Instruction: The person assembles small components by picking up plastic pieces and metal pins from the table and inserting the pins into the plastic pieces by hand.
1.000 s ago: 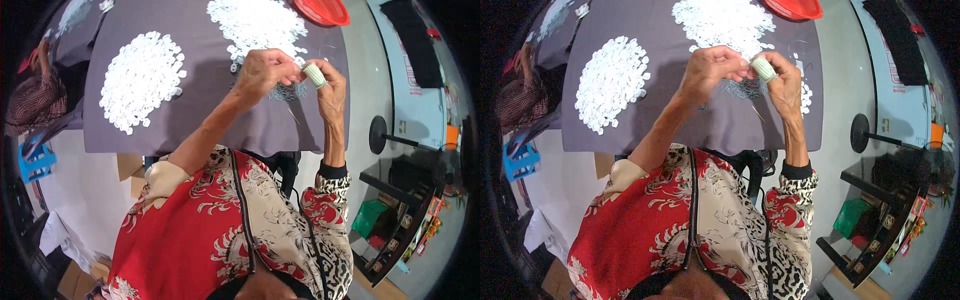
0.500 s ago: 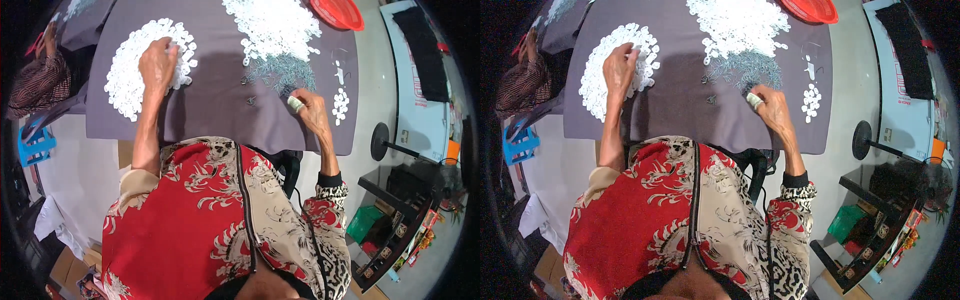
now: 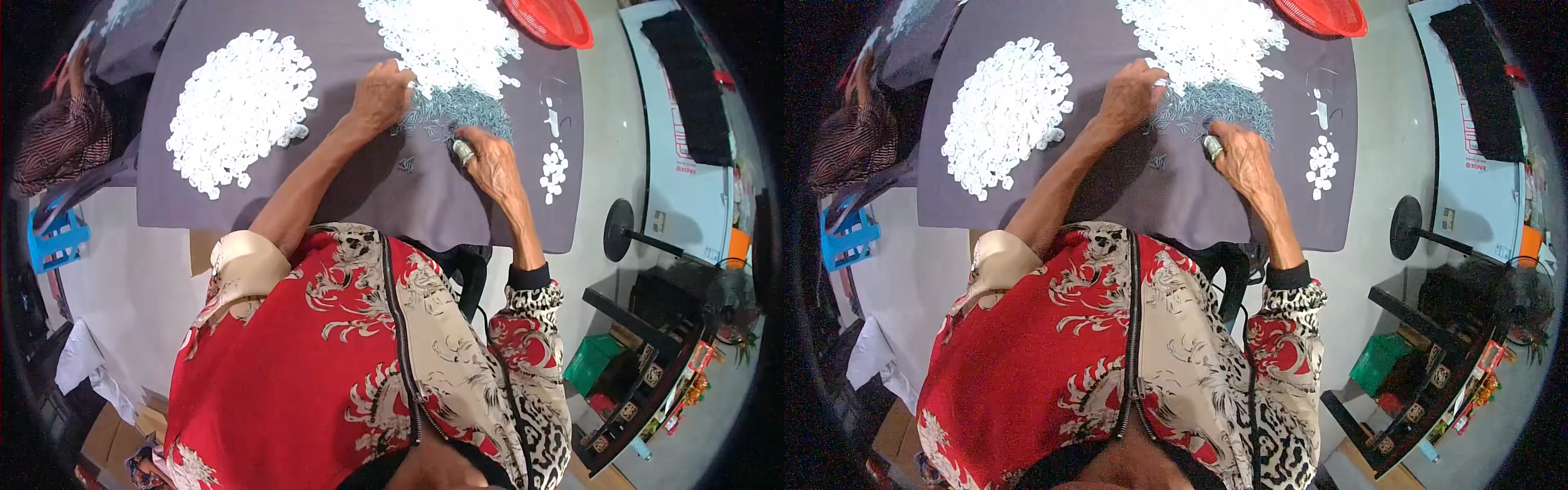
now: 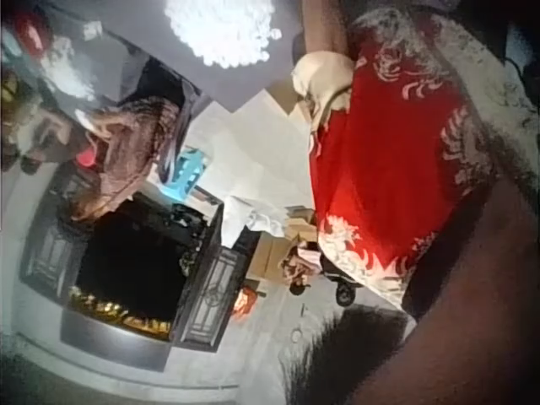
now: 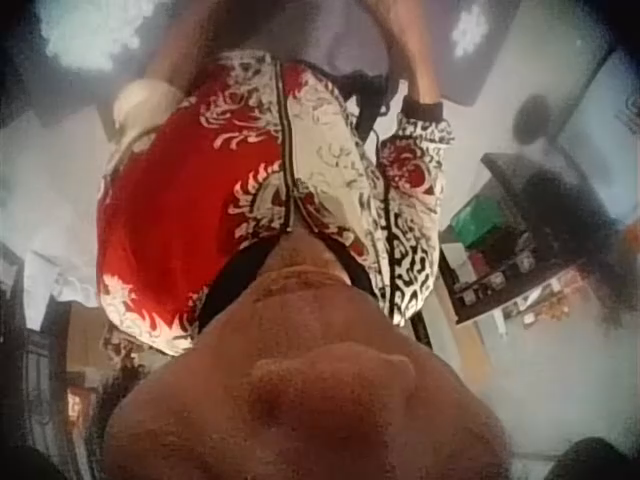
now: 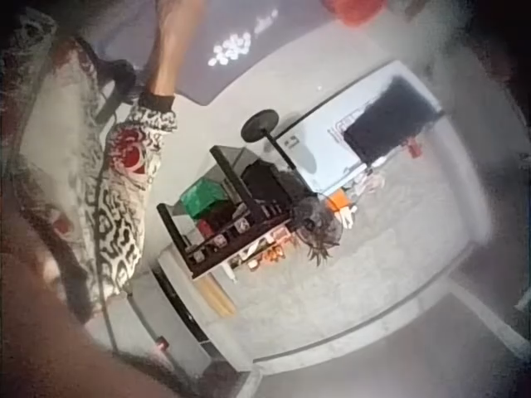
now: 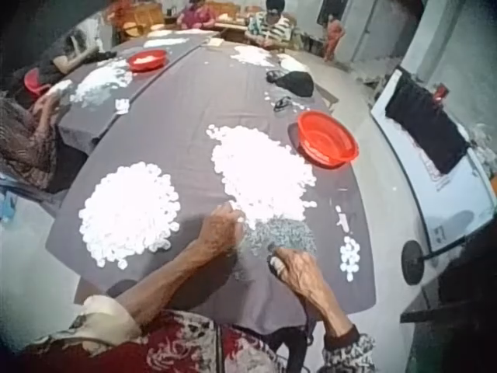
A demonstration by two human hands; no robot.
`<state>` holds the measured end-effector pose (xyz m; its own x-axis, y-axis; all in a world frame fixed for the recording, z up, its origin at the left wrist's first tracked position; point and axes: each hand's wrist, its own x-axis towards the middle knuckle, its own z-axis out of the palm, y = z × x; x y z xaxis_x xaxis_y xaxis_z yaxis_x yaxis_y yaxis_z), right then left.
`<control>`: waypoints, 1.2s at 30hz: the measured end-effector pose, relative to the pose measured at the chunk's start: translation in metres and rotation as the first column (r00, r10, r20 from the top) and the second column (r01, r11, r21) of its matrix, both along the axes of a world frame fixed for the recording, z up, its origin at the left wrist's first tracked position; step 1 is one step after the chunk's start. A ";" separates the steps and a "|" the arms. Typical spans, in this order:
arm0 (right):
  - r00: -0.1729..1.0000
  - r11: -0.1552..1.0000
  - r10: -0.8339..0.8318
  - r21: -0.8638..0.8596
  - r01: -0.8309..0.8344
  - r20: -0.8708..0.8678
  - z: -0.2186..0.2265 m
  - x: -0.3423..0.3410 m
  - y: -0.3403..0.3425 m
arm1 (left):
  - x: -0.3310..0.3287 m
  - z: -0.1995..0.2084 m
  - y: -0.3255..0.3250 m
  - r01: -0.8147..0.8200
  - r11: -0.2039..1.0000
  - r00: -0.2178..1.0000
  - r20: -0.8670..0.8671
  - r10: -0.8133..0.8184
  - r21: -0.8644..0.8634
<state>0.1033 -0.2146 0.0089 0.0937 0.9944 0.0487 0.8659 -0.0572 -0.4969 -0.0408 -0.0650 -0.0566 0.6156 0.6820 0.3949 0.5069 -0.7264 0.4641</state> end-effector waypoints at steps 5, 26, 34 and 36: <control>0.999 0.999 0.005 -0.039 -0.003 0.050 -0.009 0.002 0.003 | -0.005 0.000 0.003 0.081 0.992 0.988 0.138 -0.066 -0.102; 0.886 0.981 -0.180 -0.143 0.131 -0.428 0.002 0.013 0.033 | -0.005 0.025 0.000 0.372 0.544 0.866 0.493 0.089 -0.752; 0.639 0.983 -0.178 -0.107 0.149 -0.749 0.012 0.012 0.038 | -0.002 0.025 0.000 0.498 0.412 0.800 0.587 0.120 -0.763; 0.542 0.978 -0.198 -0.129 0.163 -0.817 0.017 0.010 0.037 | -0.001 0.028 -0.003 0.520 0.391 0.788 0.603 0.123 -0.759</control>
<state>0.1136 -0.1774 0.0255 0.2531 0.9511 -0.1770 0.0499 -0.1955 -0.9794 -0.0423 -0.0680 -0.0287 0.7099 0.7025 -0.0503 -0.1309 0.2017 0.9707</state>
